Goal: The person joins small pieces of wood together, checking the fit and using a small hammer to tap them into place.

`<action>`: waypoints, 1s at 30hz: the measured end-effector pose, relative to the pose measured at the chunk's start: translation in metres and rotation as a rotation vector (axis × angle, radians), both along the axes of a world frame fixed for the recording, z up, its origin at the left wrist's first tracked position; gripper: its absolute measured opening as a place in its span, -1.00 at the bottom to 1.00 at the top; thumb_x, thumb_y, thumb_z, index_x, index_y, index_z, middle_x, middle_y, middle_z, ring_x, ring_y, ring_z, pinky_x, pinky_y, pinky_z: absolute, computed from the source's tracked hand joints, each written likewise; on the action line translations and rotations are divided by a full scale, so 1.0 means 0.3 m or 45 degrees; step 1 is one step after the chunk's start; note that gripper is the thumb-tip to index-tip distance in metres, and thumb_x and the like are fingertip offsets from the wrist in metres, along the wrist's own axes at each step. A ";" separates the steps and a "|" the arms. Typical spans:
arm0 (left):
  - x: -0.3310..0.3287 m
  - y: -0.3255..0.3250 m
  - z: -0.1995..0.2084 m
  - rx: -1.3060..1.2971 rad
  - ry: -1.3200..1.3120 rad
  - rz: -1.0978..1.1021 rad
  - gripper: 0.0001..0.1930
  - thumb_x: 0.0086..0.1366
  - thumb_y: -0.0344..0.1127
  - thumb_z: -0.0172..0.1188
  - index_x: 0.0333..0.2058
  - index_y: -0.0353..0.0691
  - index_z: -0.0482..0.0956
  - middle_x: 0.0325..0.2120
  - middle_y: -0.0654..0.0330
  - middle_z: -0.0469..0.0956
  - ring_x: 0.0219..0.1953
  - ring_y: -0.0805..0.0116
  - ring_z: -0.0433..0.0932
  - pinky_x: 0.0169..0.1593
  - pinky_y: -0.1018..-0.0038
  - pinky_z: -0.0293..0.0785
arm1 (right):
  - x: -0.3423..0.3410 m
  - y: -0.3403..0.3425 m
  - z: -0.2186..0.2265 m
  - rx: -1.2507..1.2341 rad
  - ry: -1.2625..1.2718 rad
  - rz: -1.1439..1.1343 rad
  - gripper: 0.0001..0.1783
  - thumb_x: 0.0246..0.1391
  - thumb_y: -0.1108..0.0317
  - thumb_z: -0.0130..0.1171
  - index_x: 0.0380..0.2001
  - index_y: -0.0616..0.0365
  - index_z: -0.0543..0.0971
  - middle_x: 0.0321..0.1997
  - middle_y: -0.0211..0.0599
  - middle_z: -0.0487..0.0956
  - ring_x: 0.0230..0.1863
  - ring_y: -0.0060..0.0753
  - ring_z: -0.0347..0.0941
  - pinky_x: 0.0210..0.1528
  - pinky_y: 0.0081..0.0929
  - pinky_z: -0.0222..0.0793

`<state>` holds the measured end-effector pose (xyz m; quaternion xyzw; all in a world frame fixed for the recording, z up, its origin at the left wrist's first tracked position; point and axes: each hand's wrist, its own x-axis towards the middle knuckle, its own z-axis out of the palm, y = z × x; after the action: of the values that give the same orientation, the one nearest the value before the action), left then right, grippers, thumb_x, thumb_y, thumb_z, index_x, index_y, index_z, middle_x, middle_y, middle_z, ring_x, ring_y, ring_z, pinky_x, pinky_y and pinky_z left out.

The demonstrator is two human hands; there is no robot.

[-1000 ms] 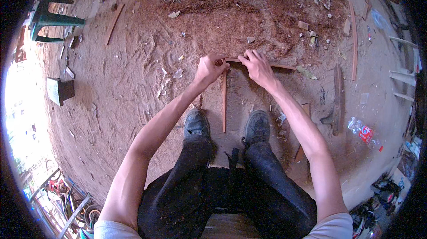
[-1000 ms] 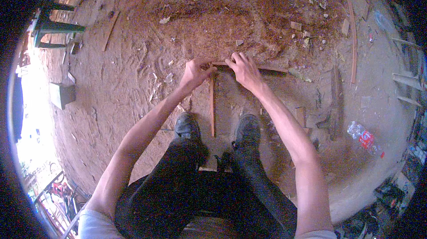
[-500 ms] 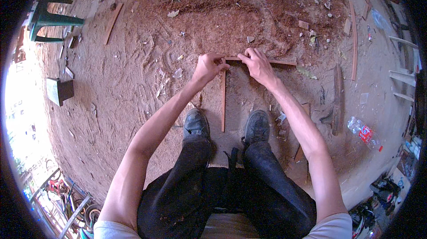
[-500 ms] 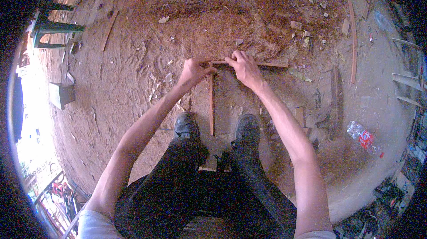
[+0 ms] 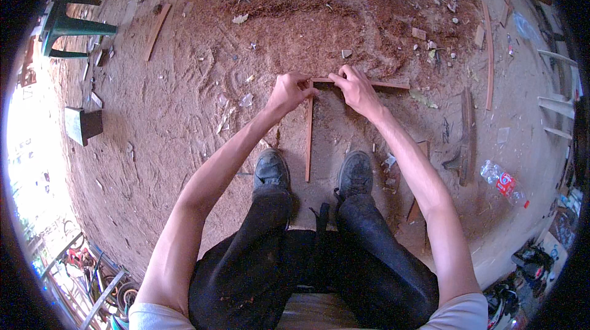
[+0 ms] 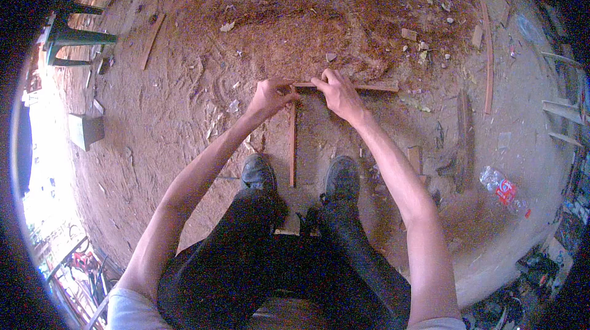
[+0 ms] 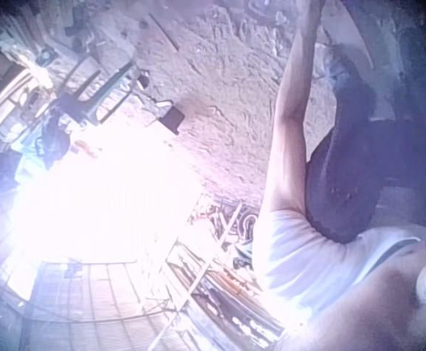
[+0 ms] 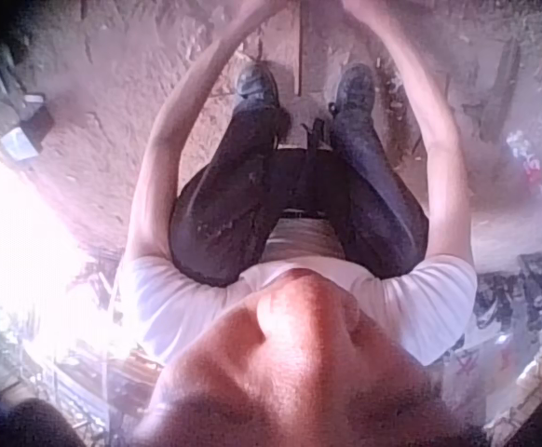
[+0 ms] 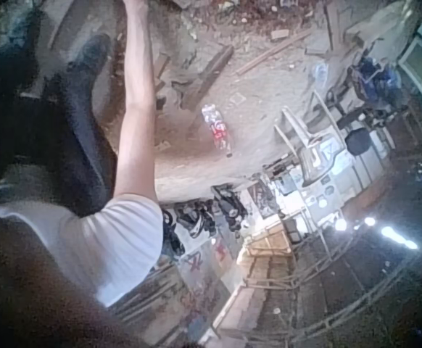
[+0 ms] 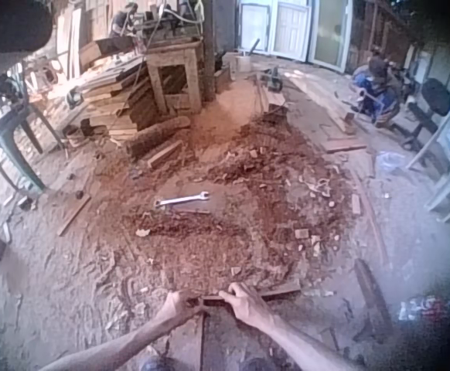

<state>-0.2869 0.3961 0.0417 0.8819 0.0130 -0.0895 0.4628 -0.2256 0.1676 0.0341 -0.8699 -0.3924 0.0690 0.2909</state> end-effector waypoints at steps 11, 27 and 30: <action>-0.006 -0.012 0.017 -0.103 0.141 0.135 -0.60 0.00 -0.26 0.44 -0.15 -0.23 0.68 -0.47 0.00 0.65 -0.42 0.29 0.65 -0.28 0.37 0.56 | -0.017 0.004 0.014 -0.022 0.004 -0.005 -0.68 0.10 0.46 0.15 -0.03 0.21 0.55 -0.18 -0.17 0.40 -0.10 -0.10 0.38 -0.01 -0.22 0.32; 0.002 -0.014 -0.009 -0.149 0.081 0.110 -0.59 -0.01 -0.26 0.45 -0.12 -0.19 0.67 -0.53 0.12 0.64 -0.48 0.42 0.59 -0.35 0.42 0.53 | -0.015 -0.249 0.061 -0.011 -0.119 -0.253 -0.68 0.10 0.44 0.17 -0.03 0.16 0.57 -0.14 -0.23 0.47 -0.06 -0.12 0.40 0.01 -0.22 0.34; -0.003 -0.024 -0.015 -0.103 0.031 0.145 -0.58 -0.01 -0.27 0.44 -0.11 -0.12 0.67 -0.49 0.11 0.65 -0.47 0.38 0.61 -0.33 0.40 0.55 | -0.027 -0.257 0.065 0.056 -0.099 -0.289 -0.69 0.05 0.53 0.15 -0.09 0.14 0.61 -0.21 -0.25 0.49 -0.12 -0.14 0.44 -0.02 -0.25 0.35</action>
<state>-0.2878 0.3888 0.0373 0.8591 0.0653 -0.0740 0.5022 -0.2335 0.0904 0.0536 -0.9041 -0.3040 -0.0068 0.3004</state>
